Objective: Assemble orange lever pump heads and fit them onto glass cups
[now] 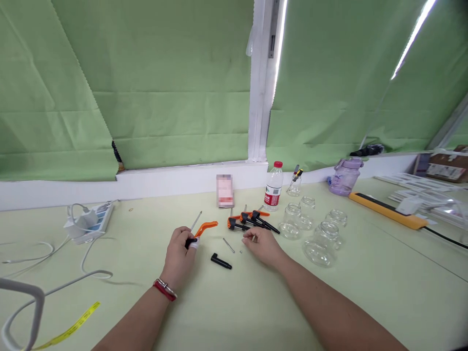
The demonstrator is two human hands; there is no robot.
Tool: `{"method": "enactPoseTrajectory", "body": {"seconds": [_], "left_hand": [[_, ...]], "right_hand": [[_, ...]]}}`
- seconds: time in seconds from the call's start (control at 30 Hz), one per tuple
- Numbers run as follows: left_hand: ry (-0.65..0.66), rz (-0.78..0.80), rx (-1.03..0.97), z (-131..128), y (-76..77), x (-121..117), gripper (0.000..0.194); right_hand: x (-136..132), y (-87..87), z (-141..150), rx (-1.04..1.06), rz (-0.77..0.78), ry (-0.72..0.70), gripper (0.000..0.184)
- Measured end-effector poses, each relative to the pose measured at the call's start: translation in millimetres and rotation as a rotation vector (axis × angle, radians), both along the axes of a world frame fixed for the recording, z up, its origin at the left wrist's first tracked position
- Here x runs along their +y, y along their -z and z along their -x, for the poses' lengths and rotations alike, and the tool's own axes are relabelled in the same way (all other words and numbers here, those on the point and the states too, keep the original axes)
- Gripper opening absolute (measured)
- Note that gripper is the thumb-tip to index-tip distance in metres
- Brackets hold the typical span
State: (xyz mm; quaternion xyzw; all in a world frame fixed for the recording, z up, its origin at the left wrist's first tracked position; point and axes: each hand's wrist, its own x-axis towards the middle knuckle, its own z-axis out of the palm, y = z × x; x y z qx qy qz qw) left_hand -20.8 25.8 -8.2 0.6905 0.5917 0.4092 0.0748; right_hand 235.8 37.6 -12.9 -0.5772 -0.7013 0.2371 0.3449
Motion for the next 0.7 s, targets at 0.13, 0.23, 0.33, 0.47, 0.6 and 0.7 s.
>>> {"method": "enactPoseTrajectory", "body": {"seconds": [0.13, 0.23, 0.33, 0.47, 0.6, 0.7], "left_hand": [[0.209, -0.043, -0.033, -16.0, -7.7, -18.4, 0.01], [0.402, -0.047, -0.041, -26.7, -13.3, -31.8, 0.007], [0.501, -0.012, -0.008, -33.3, -16.8, -41.0, 0.007], [0.565, 0.022, 0.054, -35.3, -17.8, -45.1, 0.01], [0.589, 0.016, 0.104, -32.4, -17.8, -43.7, 0.021], [0.598, -0.013, 0.11, -29.9, -17.0, -42.3, 0.032]], "right_hand": [[-15.1, -3.4, 15.5, 0.357, 0.115, -0.241, 0.033], [-28.0, -8.2, 24.5, 0.561, 0.181, -0.429, 0.036], [-36.7, -12.0, 28.4, 0.643, 0.213, -0.501, 0.037], [-40.3, -15.1, 28.3, 0.675, 0.22, -0.473, 0.037], [-41.8, -22.2, 27.0, 0.689, 0.179, -0.478, 0.028], [-41.2, -25.4, 26.2, 0.696, 0.172, -0.419, 0.027]]}}
